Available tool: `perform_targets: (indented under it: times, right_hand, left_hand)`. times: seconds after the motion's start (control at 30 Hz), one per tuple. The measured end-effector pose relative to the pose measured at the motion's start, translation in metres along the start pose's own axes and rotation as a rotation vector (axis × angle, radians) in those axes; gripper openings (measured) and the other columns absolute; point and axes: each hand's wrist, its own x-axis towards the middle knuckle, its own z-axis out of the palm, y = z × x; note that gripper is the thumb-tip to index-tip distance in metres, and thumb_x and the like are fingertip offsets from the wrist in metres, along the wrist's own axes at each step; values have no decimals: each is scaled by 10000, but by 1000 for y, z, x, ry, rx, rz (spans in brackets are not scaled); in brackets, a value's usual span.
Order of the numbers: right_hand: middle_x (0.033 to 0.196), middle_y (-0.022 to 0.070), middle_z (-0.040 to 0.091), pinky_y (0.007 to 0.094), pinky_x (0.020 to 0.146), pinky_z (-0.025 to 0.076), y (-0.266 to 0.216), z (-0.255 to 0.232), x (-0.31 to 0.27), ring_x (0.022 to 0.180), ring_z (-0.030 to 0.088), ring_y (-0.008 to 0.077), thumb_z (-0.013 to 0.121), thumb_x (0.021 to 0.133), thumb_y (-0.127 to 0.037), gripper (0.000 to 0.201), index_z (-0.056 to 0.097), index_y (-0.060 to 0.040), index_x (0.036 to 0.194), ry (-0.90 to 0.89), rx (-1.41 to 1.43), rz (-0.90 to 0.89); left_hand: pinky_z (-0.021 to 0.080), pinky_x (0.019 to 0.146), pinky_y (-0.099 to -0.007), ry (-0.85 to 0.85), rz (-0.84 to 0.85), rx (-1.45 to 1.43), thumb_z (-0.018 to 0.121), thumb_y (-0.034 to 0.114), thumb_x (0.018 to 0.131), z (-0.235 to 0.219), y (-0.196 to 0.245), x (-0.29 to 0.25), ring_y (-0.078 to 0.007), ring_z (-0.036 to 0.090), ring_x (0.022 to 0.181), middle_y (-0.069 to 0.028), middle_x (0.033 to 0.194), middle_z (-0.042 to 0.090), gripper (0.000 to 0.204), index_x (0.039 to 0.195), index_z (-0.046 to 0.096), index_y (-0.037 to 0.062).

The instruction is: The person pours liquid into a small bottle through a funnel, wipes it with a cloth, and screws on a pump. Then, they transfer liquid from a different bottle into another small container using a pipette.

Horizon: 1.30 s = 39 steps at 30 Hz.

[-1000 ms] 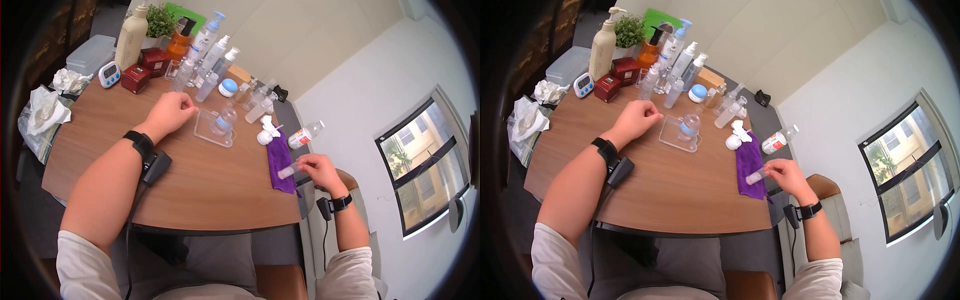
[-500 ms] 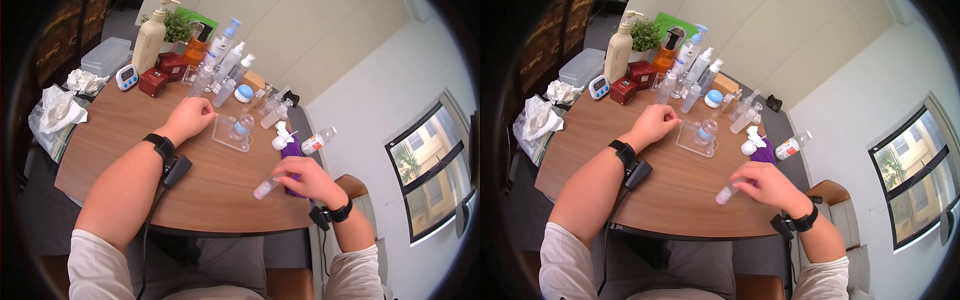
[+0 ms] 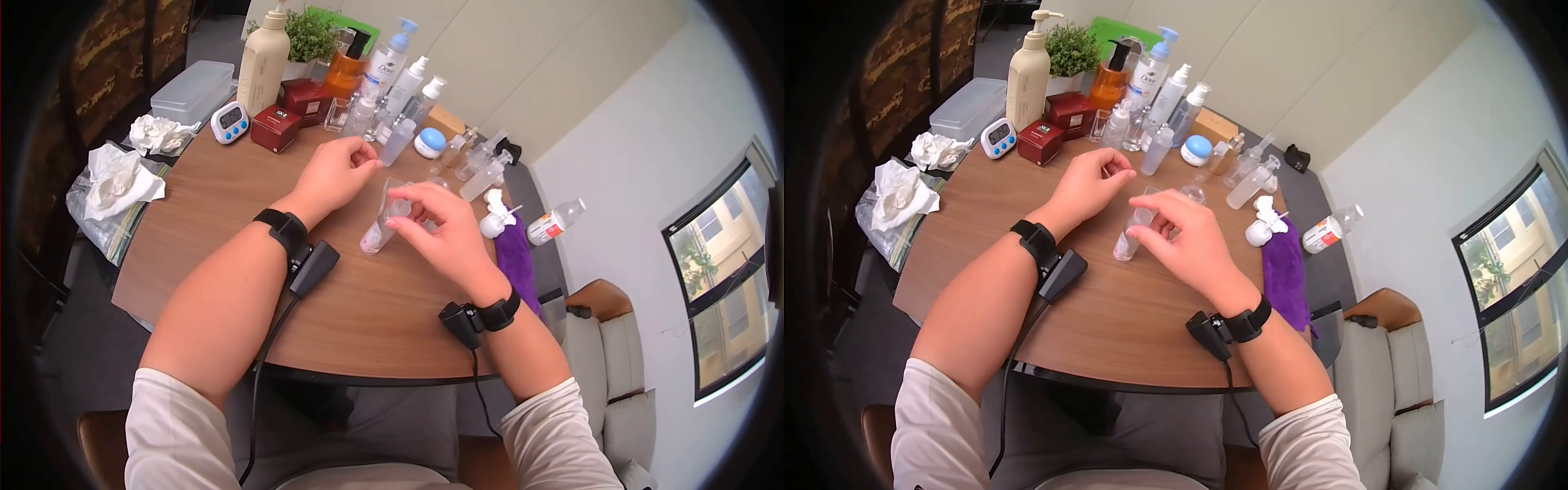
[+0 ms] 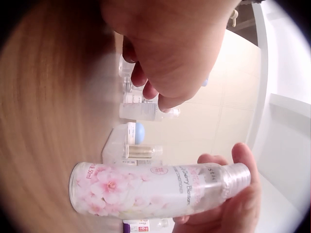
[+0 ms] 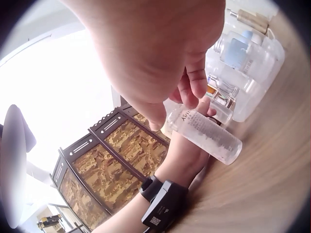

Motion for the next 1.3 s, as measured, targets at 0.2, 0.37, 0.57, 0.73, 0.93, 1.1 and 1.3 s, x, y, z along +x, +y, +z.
perform_targets:
  times: [0.2,0.37,0.57,0.73,0.93,1.1,1.3]
  right_hand:
    - [1068,31,692,202,650,457,38,-4,-32,715,534,31,670,1044,-132,220,706,0,1216,427,395,131]
    - [879,5,684,185,566,388,56,-7,-43,644,496,20,590,1102,-217,266,748,-4,1104,551,554,222]
    - [829,-5,681,212,604,426,68,-18,-44,669,527,31,621,1081,-230,275,758,7,1056,598,625,222]
    - [811,-2,690,260,744,491,84,-23,-41,792,607,76,619,1069,-201,266,768,11,1007,649,634,211]
    - [790,-17,674,262,727,480,84,-30,-40,762,575,62,622,1070,-220,274,766,-5,980,654,602,289]
    - [776,-29,659,259,669,436,85,-30,-42,732,537,48,621,1071,-237,285,765,-12,974,636,657,355]
    - [761,-40,643,250,644,419,85,-30,-42,704,514,37,621,1073,-230,278,762,-13,970,611,668,389]
  left_hand:
    - [470,689,-243,-46,3,-151,728,254,1012,-1,7,4,-60,577,771,22,852,675,239,1002,733,15]
    - [458,721,-221,-91,25,-313,702,258,1021,-7,33,-2,-55,592,817,3,897,692,241,1087,740,30]
    - [501,855,-264,-449,150,-391,718,119,854,-31,38,4,-122,664,963,-75,1033,746,378,1210,714,-8]
    - [496,913,-284,-714,-65,-308,834,184,778,-37,57,0,-127,638,1029,-91,1216,733,553,1283,699,5]
    - [513,891,-273,-858,-168,-92,894,52,801,-41,58,0,-83,645,984,18,1080,716,420,1195,751,31]
    - [495,918,-285,-879,-96,-35,866,19,769,-33,68,-2,-115,638,983,19,1011,685,373,1124,751,20]
    - [496,776,-252,-862,-205,31,877,60,782,-42,60,0,-64,607,845,44,908,681,328,1081,746,35]
